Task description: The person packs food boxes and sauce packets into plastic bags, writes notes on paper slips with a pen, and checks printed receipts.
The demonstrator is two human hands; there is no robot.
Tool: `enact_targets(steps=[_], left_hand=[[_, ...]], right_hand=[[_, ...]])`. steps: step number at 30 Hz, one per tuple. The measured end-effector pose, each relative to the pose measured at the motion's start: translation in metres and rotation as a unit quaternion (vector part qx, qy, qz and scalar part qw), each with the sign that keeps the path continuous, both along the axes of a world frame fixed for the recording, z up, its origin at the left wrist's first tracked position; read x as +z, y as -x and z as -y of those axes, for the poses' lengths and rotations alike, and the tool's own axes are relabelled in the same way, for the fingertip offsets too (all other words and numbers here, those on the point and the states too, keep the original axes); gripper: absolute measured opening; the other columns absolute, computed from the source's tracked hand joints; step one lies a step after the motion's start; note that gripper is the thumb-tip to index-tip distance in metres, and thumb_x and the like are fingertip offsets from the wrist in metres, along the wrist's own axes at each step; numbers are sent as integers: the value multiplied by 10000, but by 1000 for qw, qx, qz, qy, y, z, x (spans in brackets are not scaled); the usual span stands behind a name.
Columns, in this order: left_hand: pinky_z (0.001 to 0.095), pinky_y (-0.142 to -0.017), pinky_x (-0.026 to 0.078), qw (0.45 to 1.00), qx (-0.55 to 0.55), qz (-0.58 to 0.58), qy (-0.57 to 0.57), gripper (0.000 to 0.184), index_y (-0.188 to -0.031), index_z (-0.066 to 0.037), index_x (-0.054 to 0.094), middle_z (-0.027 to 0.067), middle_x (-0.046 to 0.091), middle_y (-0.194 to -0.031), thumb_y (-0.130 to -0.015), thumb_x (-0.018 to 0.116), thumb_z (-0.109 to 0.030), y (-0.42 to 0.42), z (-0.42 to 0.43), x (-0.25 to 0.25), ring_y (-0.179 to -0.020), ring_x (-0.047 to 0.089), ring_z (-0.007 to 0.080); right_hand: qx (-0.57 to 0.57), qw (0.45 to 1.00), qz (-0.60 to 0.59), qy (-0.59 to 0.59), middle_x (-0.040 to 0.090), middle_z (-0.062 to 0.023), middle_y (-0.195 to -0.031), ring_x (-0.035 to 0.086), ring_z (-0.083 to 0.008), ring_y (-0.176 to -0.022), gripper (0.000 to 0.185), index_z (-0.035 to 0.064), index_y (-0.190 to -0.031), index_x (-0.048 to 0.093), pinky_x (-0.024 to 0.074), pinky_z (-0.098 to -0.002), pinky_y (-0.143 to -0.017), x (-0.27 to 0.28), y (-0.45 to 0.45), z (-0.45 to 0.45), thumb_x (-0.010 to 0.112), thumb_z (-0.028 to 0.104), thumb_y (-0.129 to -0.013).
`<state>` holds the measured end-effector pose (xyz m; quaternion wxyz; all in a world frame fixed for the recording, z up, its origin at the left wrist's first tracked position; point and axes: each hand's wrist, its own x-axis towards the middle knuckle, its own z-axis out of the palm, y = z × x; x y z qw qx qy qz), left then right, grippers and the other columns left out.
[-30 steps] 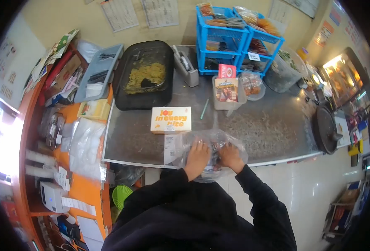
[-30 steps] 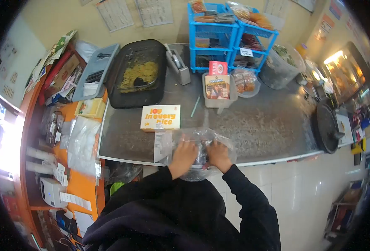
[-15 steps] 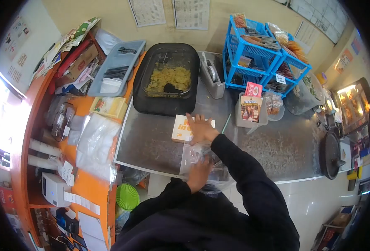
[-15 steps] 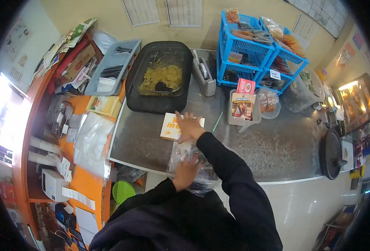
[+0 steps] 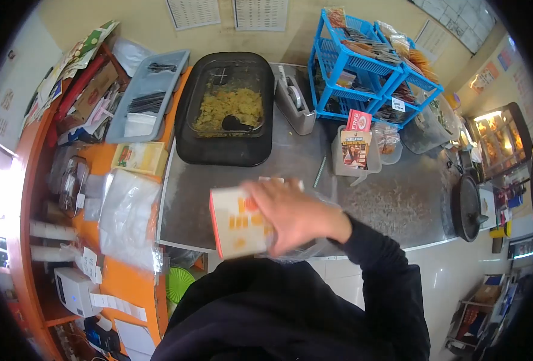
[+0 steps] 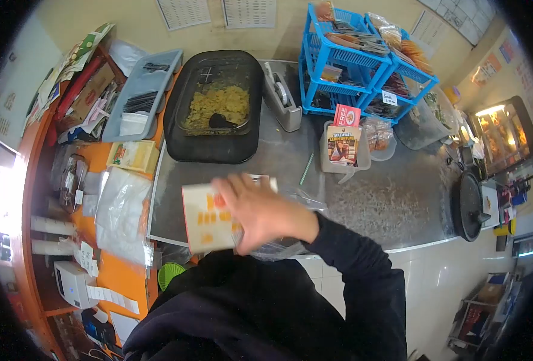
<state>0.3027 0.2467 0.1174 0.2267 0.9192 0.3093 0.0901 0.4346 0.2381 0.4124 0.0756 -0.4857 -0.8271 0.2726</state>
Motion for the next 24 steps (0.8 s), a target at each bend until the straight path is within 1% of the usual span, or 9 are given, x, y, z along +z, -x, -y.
enact_targets(steps=[6,8,10,13,16,17,20,23,24], left_hand=[[428,-1032,393,996,-3,70,-53,615,-1358,-70,388,175,482,-1357,-831,624,-284,17,-10,-16,-1279,442,329],[454,-881,490,978,23,-34,207,595,-1380,-69,372,212,476,-1378,-875,567,-315,25,-8,10,-1091,593,375],[473,-860,491,956,60,-66,280,609,-1385,-52,365,252,506,-1329,-859,601,-249,20,-8,41,-1014,623,399],[483,-858,482,990,29,-6,137,625,-1348,-15,381,285,551,-1238,-804,663,-141,34,1,48,-1030,613,403],[435,-918,453,972,80,-24,218,775,-1396,-49,342,224,537,-1282,-737,743,-130,41,-12,54,-1161,539,376],[438,-925,445,978,125,87,142,719,-1350,-21,409,215,559,-1230,-730,751,-148,50,-14,45,-1106,554,406],[438,-911,451,980,135,136,52,582,-1252,-2,487,215,555,-1213,-703,672,-60,28,14,118,-1118,545,408],[456,-883,448,963,66,9,-262,464,-1233,-17,554,171,575,-1134,-779,594,-100,24,53,149,-1013,580,363],[463,-879,442,965,74,-44,-249,458,-1246,-21,558,157,587,-1087,-799,565,-118,32,68,129,-960,584,337]], right_hand=[[-10,999,-37,33,447,-245,-1252,418,-417,-1211,1051,8,-1361,318,327,-563,-1014,-142,-40,59,821,267,-475],[-71,997,-9,23,446,-248,-1257,428,-418,-1207,1060,7,-1361,323,360,-561,-999,-154,-59,71,834,265,-469],[-108,994,15,13,447,-248,-1261,439,-417,-1200,1075,7,-1365,323,392,-555,-982,-153,-64,75,850,266,-465],[-129,990,58,6,451,-242,-1271,449,-414,-1197,1098,9,-1377,321,429,-550,-955,-138,-60,75,876,278,-468],[-139,983,120,21,447,-230,-1294,438,-410,-1220,1124,15,-1398,317,442,-563,-942,-140,-50,76,891,300,-474],[-146,980,133,29,442,-226,-1307,432,-405,-1234,1141,19,-1410,309,442,-573,-944,-154,-49,78,893,309,-473],[-150,971,181,45,410,-236,-1362,397,-417,-1282,1179,33,-1443,284,428,-577,-967,-159,-45,77,894,332,-480],[-161,970,179,31,431,-220,-1342,395,-408,-1277,1125,56,-1426,328,404,-590,-977,-160,-40,71,890,324,-489],[-169,970,171,22,448,-209,-1322,402,-400,-1266,1094,65,-1411,354,396,-598,-976,-162,-41,69,888,316,-491]])
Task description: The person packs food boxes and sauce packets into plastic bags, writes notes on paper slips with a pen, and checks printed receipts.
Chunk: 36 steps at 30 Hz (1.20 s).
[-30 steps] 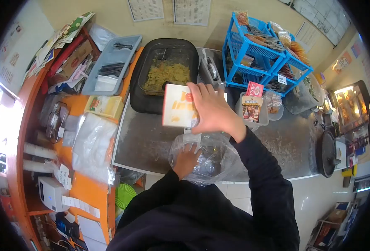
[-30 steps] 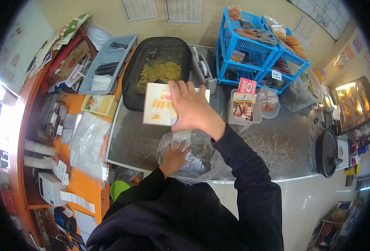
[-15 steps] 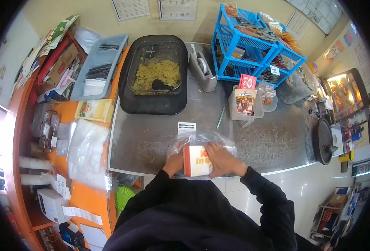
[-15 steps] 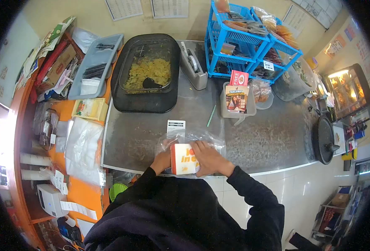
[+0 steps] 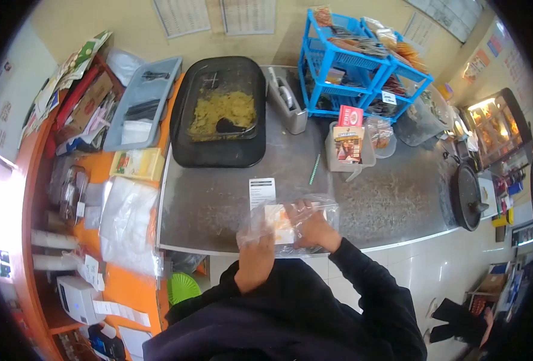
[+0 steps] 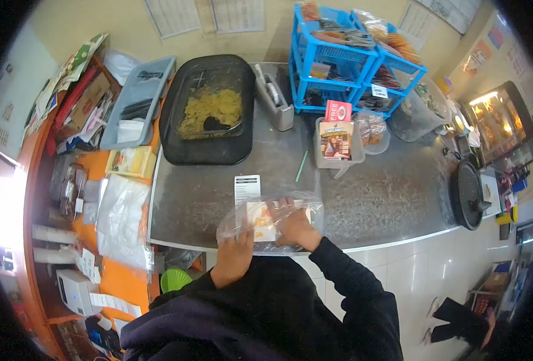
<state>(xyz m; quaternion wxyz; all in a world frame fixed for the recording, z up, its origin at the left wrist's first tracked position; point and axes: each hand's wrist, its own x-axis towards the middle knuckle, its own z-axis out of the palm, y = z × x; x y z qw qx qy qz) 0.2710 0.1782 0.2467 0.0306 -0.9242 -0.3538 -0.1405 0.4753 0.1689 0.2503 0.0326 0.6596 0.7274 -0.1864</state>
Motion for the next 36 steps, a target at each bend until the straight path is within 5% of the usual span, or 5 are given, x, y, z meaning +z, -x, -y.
enact_targets(steps=[5,12,18,27,36], left_hand=[[438,-750,433,973,-182,-114,85,137,-758,-84,692,64,648,-720,-798,587,-163,56,13,-16,-799,592,246],[455,-845,375,912,-228,-324,109,157,-885,-132,681,58,639,-1022,-751,604,-158,42,-32,74,-1007,552,244],[500,-950,318,961,-160,-123,-189,161,-850,-55,632,145,419,-1455,-698,641,-107,26,-85,108,-1263,427,292],[420,-935,397,836,-61,105,535,335,-1226,-38,521,193,480,-1253,-914,563,-152,30,-71,83,-1114,478,342],[385,-836,462,914,15,319,248,288,-1050,-18,494,142,549,-978,-806,645,-11,-29,-16,57,-892,587,318]], right_hand=[[9,997,-55,-60,398,-227,-1402,332,-400,-1345,1069,86,-1391,418,372,-500,-1048,-62,-2,0,855,338,-449],[-66,996,-5,56,257,-143,-1544,298,-376,-1397,1196,278,-1515,218,395,-676,-900,1,2,-3,890,278,-526],[-70,992,30,-96,235,-138,-1552,295,-393,-1391,1224,301,-1517,202,379,-660,-934,-70,6,10,902,263,-514],[-68,987,-10,-147,233,-229,-1529,380,-388,-1329,1225,306,-1520,177,443,-586,-924,-78,-13,36,887,362,-523],[-183,971,31,-153,260,-265,-1499,444,-455,-1242,1012,437,-1481,249,464,-641,-816,-29,1,72,812,403,-640]])
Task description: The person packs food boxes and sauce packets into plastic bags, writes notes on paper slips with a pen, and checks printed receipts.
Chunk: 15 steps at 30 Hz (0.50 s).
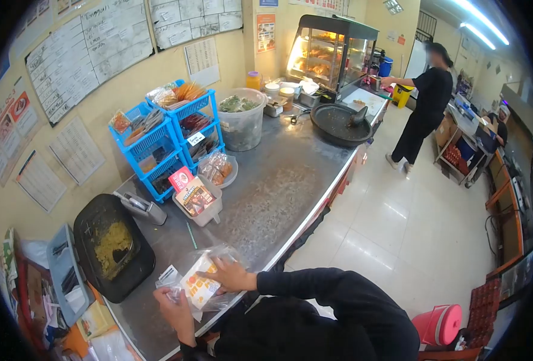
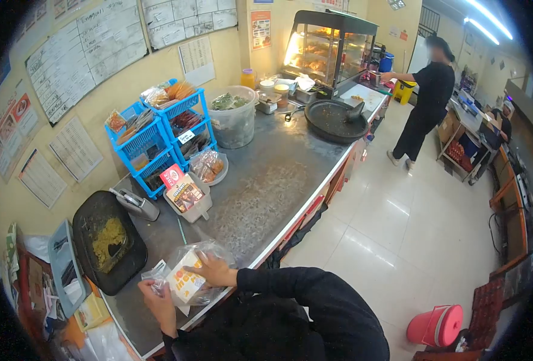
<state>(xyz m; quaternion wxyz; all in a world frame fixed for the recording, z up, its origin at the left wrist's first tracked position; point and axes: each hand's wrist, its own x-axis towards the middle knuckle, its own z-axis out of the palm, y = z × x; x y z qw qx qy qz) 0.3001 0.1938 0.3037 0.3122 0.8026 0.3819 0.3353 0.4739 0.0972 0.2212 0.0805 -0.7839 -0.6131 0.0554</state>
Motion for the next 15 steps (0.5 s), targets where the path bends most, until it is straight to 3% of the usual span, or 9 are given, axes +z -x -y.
enact_targets(steps=[4,5,7,8,10,14,15], left_hand=[[337,-735,512,995,3,101,17,291,-1044,-2,473,116,561,-928,-794,549,125,21,11,37,-790,618,235],[287,-689,525,991,-5,130,21,281,-1045,7,473,108,564,-954,-813,487,164,23,14,40,-791,627,184],[233,-617,490,982,-6,189,-25,209,-1032,0,468,113,586,-954,-867,467,127,16,25,45,-841,639,184],[206,-580,473,975,-7,219,-48,174,-1026,-3,466,115,597,-954,-893,457,109,12,29,48,-865,645,184],[255,-620,506,976,20,217,31,148,-1032,-5,486,103,587,-903,-900,490,62,5,33,66,-816,643,190],[293,-623,500,987,28,70,144,55,-979,-14,517,83,589,-835,-935,526,-45,26,2,57,-737,629,194],[309,-634,485,999,4,-36,34,114,-885,-24,533,75,591,-822,-945,542,-120,38,-27,41,-710,600,182]], right_hand=[[-114,993,-20,10,259,-260,-1497,421,-488,-1234,922,418,-1479,273,421,-703,-839,-33,13,-17,778,335,-712],[-115,993,13,-32,262,-265,-1492,426,-487,-1229,905,415,-1480,272,421,-700,-841,-48,16,-21,765,314,-729],[-117,983,77,-116,269,-274,-1481,436,-486,-1217,872,410,-1483,270,422,-696,-846,-72,21,-25,740,272,-763],[-106,987,73,-97,271,-279,-1476,438,-483,-1216,857,406,-1486,266,431,-678,-843,-78,22,-27,729,284,-775],[-82,992,70,-57,275,-288,-1466,442,-477,-1213,829,397,-1491,258,449,-644,-838,-66,15,-26,706,308,-799],[-5,998,58,24,419,-286,-1349,525,-456,-1133,804,328,-1509,240,471,-561,-849,-4,-15,8,665,383,-829],[0,998,30,58,457,-273,-1319,543,-447,-1116,818,306,-1515,232,472,-547,-857,2,-25,8,665,396,-827]])
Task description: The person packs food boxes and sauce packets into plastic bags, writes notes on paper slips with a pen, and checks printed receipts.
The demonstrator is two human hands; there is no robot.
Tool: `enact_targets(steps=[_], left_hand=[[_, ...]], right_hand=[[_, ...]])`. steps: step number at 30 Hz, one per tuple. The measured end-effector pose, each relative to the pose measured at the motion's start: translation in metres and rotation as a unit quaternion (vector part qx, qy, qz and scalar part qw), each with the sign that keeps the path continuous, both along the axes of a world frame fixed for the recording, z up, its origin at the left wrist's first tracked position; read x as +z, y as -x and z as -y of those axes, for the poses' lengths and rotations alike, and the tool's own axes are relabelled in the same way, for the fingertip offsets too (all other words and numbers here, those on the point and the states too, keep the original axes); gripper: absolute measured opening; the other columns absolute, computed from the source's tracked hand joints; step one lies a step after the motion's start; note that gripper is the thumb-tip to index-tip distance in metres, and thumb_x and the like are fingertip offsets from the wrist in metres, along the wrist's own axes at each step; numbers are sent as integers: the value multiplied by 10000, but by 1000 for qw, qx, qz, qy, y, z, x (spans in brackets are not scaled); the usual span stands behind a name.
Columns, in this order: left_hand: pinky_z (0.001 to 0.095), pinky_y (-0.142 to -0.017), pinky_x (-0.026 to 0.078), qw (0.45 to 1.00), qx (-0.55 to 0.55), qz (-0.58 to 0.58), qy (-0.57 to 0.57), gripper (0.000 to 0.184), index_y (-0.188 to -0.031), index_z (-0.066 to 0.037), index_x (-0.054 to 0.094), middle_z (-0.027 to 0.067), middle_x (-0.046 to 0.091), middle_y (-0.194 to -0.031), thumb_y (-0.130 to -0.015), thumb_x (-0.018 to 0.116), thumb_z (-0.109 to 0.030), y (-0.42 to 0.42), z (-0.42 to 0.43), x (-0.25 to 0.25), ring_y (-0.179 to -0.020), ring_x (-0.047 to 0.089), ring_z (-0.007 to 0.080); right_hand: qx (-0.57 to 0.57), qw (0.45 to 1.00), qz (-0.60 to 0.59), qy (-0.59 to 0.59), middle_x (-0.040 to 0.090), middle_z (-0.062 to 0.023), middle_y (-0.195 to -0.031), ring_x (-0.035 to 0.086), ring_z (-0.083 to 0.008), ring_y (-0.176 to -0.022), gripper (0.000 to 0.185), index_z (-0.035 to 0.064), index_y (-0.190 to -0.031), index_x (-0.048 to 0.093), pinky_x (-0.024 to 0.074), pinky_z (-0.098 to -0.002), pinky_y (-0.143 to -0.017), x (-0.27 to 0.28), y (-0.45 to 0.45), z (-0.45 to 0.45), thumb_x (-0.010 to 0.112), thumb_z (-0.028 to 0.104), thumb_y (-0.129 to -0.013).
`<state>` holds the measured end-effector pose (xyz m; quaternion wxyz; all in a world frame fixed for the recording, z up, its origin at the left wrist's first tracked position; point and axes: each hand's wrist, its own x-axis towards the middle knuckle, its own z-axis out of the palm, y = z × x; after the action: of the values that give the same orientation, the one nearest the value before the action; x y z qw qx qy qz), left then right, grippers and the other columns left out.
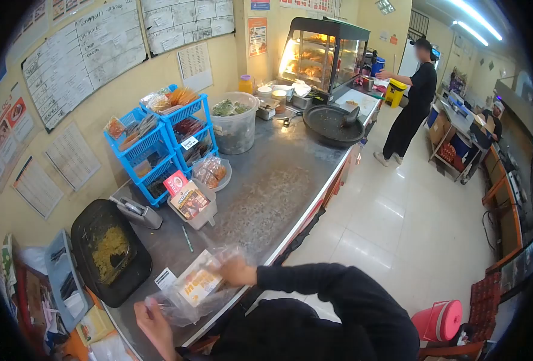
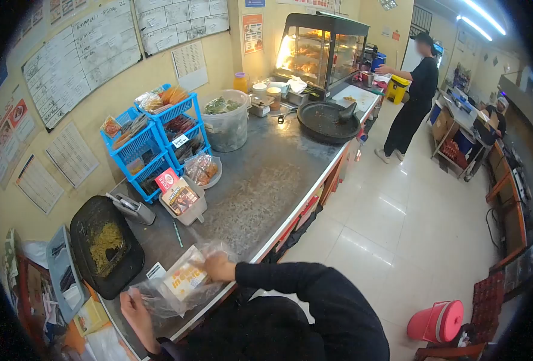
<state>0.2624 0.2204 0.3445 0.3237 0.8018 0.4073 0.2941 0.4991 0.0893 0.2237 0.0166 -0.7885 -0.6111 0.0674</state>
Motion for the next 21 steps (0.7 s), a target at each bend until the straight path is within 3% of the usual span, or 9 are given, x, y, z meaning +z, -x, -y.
enact_targets(steps=[1,3,4,5,6,9,15,16,21], left_hand=[[313,-649,485,986,-45,104,123,142,-863,-28,536,71,590,-817,-950,538,-141,12,-23,-20,-714,592,177],[321,-679,486,877,-117,301,357,202,-820,-37,542,64,588,-807,-958,531,-184,7,-34,-7,-722,575,166],[322,-709,485,848,-164,361,351,200,-828,-43,550,58,590,-806,-964,518,-187,-2,-42,-5,-751,577,163],[324,-739,483,819,-203,417,338,201,-836,-49,558,52,591,-805,-970,506,-189,-13,-50,0,-779,578,159],[329,-754,483,862,-153,383,295,195,-878,-43,572,52,598,-828,-985,490,-184,-19,-52,18,-796,585,165],[284,-705,482,871,-150,407,231,222,-1094,4,582,103,649,-992,-986,476,-158,-24,-55,60,-769,583,144],[263,-691,485,871,-135,427,201,203,-1105,2,558,142,656,-1098,-983,474,-137,-15,-105,83,-738,564,124],[262,-694,485,864,-138,439,204,198,-1101,2,559,142,658,-1098,-980,474,-130,-13,-109,83,-738,563,120],[258,-728,481,888,-62,422,172,196,-1117,-2,530,141,638,-1168,-933,509,-66,-12,-116,60,-791,585,121]], right_hand=[[3,999,-30,35,495,-260,-1290,560,-438,-1099,833,284,-1520,223,472,-532,-865,8,-11,1,665,410,-825],[55,995,-80,-9,573,-209,-1204,602,-377,-1053,790,112,-1425,379,474,-479,-894,35,-49,-3,723,348,-753],[95,985,-137,-39,574,-198,-1211,607,-362,-1040,746,61,-1362,451,479,-463,-888,27,-70,-15,737,325,-726],[212,939,-43,-267,610,-201,-1121,618,-368,-966,575,7,-1189,554,485,-449,-851,48,-85,-8,729,277,-712],[192,967,-83,-144,598,-194,-1173,566,-360,-1098,596,7,-1241,537,467,-421,-913,84,-91,-15,730,237,-726],[126,989,-27,70,672,-196,-965,642,-358,-921,442,16,-1069,655,500,-452,-803,168,-89,-59,718,345,-781],[158,985,-70,-8,679,-189,-957,651,-350,-921,462,32,-1057,667,512,-429,-800,221,-90,-100,749,385,-771],[178,982,-49,-30,690,-133,-923,661,-318,-894,419,55,-1074,668,512,-412,-776,214,-91,-109,757,321,-762],[162,986,-41,5,682,-170,-936,661,-331,-898,379,42,-1065,663,510,-417,-778,204,-67,-151,731,291,-787]])
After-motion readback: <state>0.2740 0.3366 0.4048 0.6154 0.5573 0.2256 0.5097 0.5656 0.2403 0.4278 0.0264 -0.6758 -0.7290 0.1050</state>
